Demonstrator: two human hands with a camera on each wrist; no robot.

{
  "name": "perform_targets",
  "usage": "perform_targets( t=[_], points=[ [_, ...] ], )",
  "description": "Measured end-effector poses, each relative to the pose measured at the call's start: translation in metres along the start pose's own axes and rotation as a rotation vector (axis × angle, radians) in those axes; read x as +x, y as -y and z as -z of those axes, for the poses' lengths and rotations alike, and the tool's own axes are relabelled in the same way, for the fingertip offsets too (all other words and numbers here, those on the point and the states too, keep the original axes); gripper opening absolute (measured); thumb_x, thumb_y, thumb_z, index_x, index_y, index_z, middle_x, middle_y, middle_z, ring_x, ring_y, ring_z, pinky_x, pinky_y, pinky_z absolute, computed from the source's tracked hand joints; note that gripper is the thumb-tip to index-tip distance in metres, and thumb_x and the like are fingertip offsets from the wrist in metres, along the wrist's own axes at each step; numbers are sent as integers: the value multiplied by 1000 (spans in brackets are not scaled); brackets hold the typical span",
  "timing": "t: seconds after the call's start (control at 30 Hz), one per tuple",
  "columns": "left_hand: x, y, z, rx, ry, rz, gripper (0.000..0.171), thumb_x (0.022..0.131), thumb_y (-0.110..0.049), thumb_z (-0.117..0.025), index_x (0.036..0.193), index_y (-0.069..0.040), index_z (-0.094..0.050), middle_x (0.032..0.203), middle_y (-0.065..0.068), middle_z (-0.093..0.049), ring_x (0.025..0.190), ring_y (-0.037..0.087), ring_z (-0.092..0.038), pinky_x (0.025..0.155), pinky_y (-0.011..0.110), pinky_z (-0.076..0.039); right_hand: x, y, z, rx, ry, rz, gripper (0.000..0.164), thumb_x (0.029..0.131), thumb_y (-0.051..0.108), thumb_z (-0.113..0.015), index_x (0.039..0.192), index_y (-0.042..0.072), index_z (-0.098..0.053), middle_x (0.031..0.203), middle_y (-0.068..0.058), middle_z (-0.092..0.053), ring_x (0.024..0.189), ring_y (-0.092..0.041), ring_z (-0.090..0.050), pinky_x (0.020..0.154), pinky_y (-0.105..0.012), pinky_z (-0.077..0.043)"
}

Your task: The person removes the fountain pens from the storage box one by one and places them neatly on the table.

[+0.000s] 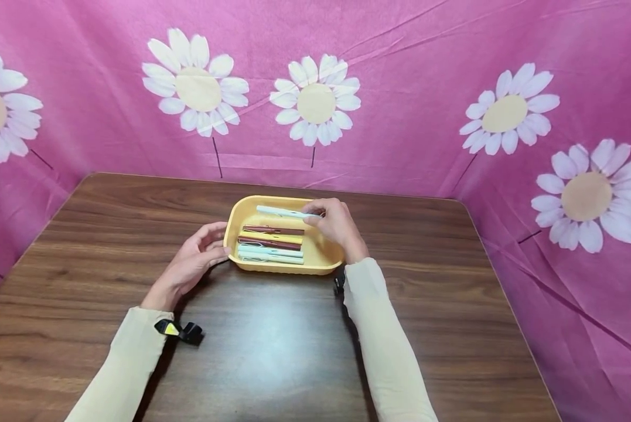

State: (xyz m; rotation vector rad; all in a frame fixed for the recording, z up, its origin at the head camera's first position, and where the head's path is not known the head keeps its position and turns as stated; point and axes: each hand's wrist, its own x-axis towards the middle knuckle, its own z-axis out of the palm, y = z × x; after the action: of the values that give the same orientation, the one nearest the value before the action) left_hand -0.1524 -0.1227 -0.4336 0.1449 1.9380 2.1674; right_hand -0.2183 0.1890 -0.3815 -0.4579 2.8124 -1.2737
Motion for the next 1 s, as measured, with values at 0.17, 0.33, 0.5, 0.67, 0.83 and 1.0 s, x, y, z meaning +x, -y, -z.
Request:
perform_targets(
  t=[0.17,0.33,0.5,0.67,0.83,1.0],
  points=[
    [0,0,2,-8,4,18,64,92,7,-64,149,5,-35,145,29,-42,127,36,-50,93,20,-51,-4,-2,4,9,-28,-11,17,90,6,-77,106,3,-78,107,-13,-75,87,-24,-64,75,-32,-53],
    [0,-1,3,-14,6,25,65,92,8,-63,150,5,-34,146,29,-41,130,38,-47,93,20,-51,-9,-5,7,17,-21,17,16,89,4,-77,105,1,-77,104,-14,-75,86,-23,-63,74,-29,-52],
    [0,0,1,-24,16,26,66,91,8,-64,150,5,-34,146,29,-41,130,38,-48,93,21,-52,-17,-5,11,76,-28,17,15,89,2,-76,104,-1,-76,96,-15,-74,79,-23,-60,68,-25,-50],
    [0,-1,0,-47,15,20,67,90,9,-64,150,5,-34,145,29,-41,128,39,-49,93,21,-52,-22,-8,15,71,-41,33,16,89,1,-76,104,-2,-76,95,-15,-73,78,-20,-58,66,-22,-48],
    [1,-1,1,-56,21,21,67,90,9,-64,150,7,-33,146,30,-41,128,38,-47,93,21,-52,-26,-12,17,91,-61,29,15,88,0,-76,103,-4,-76,94,-17,-73,75,-21,-55,62,-21,-45],
    [0,-1,1,-69,27,15,67,91,9,-63,150,7,-33,146,31,-40,131,39,-44,94,22,-52,-27,-16,22,81,-94,38,14,88,-1,-76,103,-3,-77,95,-18,-73,76,-23,-55,60,-19,-44]
  ],
)
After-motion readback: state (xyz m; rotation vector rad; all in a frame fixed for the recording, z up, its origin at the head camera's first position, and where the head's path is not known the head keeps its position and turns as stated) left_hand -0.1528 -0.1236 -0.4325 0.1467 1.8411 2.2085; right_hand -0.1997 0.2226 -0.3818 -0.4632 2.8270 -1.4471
